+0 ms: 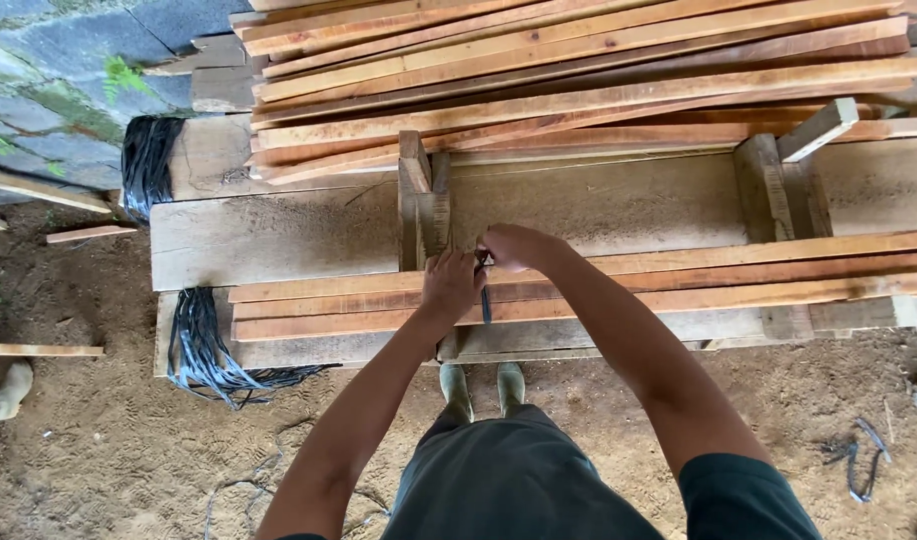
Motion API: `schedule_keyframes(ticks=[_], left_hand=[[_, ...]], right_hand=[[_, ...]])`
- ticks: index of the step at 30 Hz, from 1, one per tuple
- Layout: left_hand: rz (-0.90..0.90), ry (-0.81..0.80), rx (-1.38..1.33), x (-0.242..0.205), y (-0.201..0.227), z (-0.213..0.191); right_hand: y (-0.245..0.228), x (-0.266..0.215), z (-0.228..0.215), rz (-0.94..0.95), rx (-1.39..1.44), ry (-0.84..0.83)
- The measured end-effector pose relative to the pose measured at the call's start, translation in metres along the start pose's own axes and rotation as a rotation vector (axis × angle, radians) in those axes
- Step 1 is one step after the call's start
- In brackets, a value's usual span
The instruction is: Bundling and tying together thin wooden slats using black plastic ties.
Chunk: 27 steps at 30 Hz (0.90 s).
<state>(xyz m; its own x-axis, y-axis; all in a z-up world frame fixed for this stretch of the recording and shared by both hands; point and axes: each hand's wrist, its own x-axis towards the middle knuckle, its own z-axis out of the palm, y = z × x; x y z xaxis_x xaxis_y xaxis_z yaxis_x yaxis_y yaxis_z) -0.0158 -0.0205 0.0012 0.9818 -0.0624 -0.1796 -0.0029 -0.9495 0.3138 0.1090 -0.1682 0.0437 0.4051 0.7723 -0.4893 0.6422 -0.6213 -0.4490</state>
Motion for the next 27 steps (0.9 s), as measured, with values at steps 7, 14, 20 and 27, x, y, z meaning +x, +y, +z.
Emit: schedule_keyframes(ticks=[7,14,20,27], left_hand=[[0.103,-0.01,-0.191,-0.001,-0.013,-0.008],[0.161,-0.021,-0.108,-0.004,-0.012,0.0],[0.236,-0.07,-0.113,0.002,-0.007,-0.006],[0.36,-0.119,-0.328,-0.003,-0.013,-0.038]], right_hand=[[0.003,0.03,0.012,0.218,-0.017,0.12],[-0.016,0.032,-0.005,0.202,-0.054,0.102],[0.012,0.073,0.013,0.131,-0.043,0.089],[0.032,0.094,0.037,0.158,-0.043,0.055]])
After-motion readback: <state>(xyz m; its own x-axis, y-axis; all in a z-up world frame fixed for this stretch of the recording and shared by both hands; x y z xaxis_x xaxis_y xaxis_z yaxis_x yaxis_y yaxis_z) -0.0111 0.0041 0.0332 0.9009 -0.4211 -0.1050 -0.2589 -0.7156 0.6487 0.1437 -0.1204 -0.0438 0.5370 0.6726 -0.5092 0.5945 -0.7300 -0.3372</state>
